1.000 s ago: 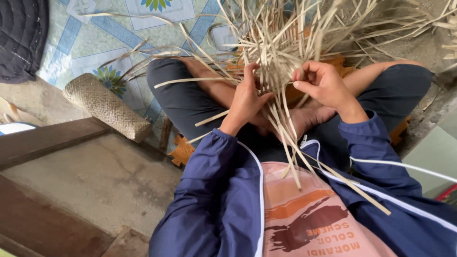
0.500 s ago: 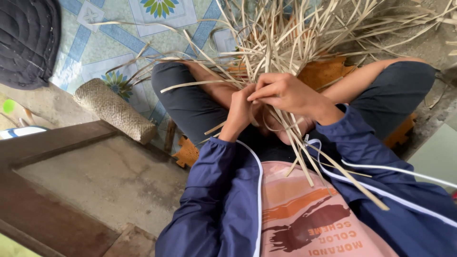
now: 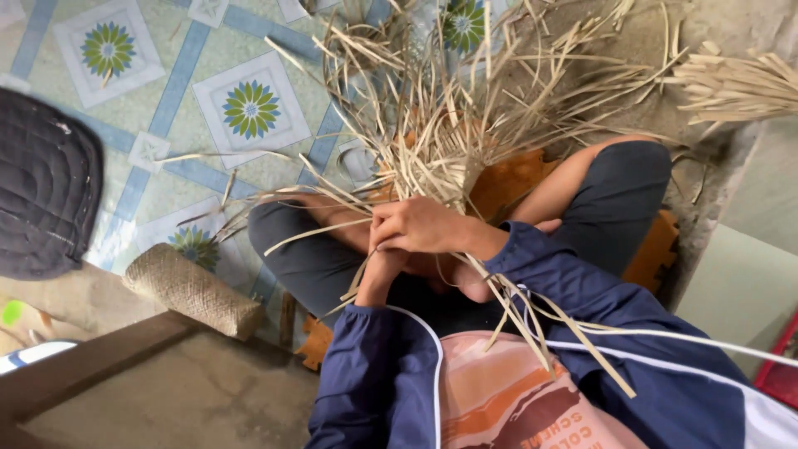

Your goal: A person sitting on the floor weaving dried leaf strips into a larger structure.

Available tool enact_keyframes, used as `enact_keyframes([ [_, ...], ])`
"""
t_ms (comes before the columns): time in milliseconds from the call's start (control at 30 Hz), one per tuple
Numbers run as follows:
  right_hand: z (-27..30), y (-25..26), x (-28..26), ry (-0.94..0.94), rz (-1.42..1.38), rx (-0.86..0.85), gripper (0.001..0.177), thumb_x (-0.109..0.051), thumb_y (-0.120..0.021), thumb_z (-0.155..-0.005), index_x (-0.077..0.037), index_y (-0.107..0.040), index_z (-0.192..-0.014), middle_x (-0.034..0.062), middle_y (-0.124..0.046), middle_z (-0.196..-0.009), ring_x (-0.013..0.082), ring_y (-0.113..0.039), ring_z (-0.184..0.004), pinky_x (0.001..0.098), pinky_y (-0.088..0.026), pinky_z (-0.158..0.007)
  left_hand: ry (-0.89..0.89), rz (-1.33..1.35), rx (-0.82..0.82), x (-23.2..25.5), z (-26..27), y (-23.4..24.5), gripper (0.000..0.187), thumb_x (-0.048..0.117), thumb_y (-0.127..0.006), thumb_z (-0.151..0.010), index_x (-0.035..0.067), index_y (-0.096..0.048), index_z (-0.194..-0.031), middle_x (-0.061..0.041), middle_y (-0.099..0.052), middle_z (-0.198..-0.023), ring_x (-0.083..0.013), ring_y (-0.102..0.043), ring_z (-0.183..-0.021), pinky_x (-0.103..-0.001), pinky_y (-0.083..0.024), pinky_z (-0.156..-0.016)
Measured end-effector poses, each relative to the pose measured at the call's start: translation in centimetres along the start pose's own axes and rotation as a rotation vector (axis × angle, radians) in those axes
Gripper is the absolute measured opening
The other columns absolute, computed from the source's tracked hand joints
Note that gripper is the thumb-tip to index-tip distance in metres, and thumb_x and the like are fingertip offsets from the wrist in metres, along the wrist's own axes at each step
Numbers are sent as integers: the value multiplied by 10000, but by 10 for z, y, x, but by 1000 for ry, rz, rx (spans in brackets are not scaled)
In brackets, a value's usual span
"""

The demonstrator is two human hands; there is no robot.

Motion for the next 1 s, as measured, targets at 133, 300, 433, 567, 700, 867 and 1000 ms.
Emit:
enact_keyframes([
  [133,0,-17,5,16,82,-3,59,-381,-730,-922,-354,-778,-944,-64,-672,-928,213,-715,-891,350,-582,-826,33,40,22,-9,17,7,153,205,-754,-844,62,-719,-882,-120,-737,-817,-276,-684,-825,-396,-552,-739],
  [300,2,-21,5,62,88,26,78,-392,-735,-914,-325,-775,-919,-68,-660,-882,186,-675,-894,326,-557,-805,91,95,74,-26,32,17,141,205,-770,-852,70,-735,-871,-109,-738,-795,-236,-669,-809,-366,-539,-733],
  [433,6,-20,3,73,19,47,82,-373,-743,-913,-306,-782,-940,-70,-685,-896,179,-676,-913,324,-551,-811,144,142,113,-41,43,21,134,205,-783,-858,76,-747,-861,-100,-738,-778,-204,-657,-796,-342,-529,-729],
  [567,6,-16,-5,66,-112,51,67,-310,-755,-911,-269,-790,-951,-33,-693,-897,196,-690,-918,326,-570,-854,184,189,157,-51,51,30,129,205,-795,-865,82,-759,-852,-91,-738,-760,-172,-646,-783,-318,-519,-725],
  [700,13,7,-10,37,-259,75,111,-196,-750,-918,-154,-782,-1016,87,-726,-923,304,-708,-933,427,-568,-879,244,238,196,-65,70,35,125,205,-808,-871,89,-771,-842,-82,-739,-743,-140,-634,-770,-295,-508,-721],
  [867,77,86,54,-225,-318,518,163,-60,-688,-1016,-75,-700,-1178,58,-674,-1014,158,-595,-901,306,-489,-813,322,315,196,-69,112,33,138,162,-780,-892,40,-750,-834,-39,-711,-733,-83,-582,-700,-230,-484,-649],
  [1000,142,82,128,-410,-346,765,217,55,-647,-1044,-25,-579,-1234,44,-562,-1089,97,-506,-880,215,-433,-780,249,276,131,-33,107,43,165,128,-735,-916,-13,-705,-836,20,-617,-688,-52,-471,-606,-197,-416,-543],
])
Point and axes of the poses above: each hand's wrist, its own z-axis away from the middle knuckle, its own y-axis out of the back of the hand, x = y × z, the point moved 9 cm from there along -z, towards the middle knuckle
